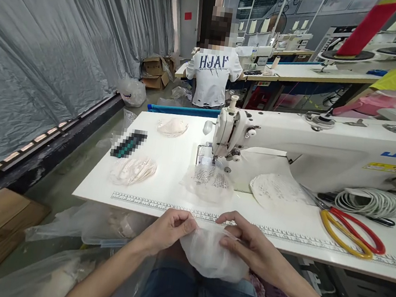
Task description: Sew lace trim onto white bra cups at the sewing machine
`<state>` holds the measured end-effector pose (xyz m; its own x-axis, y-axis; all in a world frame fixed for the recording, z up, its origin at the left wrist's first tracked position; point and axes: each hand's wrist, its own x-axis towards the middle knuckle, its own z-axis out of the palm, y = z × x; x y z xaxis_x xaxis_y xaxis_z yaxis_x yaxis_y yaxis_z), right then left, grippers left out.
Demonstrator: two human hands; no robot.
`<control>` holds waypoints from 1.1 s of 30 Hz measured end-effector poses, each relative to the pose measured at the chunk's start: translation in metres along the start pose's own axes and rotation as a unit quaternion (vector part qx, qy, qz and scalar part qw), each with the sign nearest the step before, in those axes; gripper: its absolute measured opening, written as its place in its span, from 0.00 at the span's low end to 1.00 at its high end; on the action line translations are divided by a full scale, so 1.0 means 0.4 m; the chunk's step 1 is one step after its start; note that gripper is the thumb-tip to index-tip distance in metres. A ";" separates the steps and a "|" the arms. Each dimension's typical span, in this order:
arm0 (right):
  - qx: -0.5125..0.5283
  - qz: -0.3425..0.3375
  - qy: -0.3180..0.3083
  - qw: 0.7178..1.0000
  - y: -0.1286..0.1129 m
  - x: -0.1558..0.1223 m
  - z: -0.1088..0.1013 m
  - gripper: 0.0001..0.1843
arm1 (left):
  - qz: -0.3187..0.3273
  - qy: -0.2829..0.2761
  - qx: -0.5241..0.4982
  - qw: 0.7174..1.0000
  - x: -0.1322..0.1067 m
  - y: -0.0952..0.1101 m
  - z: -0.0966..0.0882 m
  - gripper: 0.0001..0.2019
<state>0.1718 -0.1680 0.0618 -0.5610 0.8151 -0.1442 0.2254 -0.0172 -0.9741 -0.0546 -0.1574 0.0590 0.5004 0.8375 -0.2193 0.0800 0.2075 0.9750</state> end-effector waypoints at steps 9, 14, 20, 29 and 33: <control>-0.075 -0.037 0.022 0.996 -0.003 -0.005 0.017 0.18 | -0.010 0.006 -0.073 0.997 -0.020 -0.003 0.014 0.20; -0.066 -0.021 0.006 0.998 -0.009 -0.002 0.019 0.17 | -0.031 -0.005 -0.077 0.997 -0.023 0.000 0.019 0.22; -0.027 -0.027 -0.012 0.999 -0.019 0.017 0.017 0.14 | -0.036 0.001 -0.081 0.996 -0.022 0.003 0.006 0.23; -0.045 -0.021 -0.019 0.999 -0.011 0.042 0.017 0.15 | -0.032 -0.002 -0.064 0.997 -0.017 0.010 -0.009 0.22; -0.062 -0.015 -0.016 0.998 -0.008 0.047 0.012 0.16 | -0.041 -0.017 -0.063 0.997 -0.012 0.010 -0.012 0.22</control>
<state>0.1568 -0.1554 0.0614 -0.5934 0.7956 -0.1220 0.3035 0.0807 -0.9494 -0.0607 -0.1580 0.0639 0.5258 0.7977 -0.2952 0.0145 0.3385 0.9408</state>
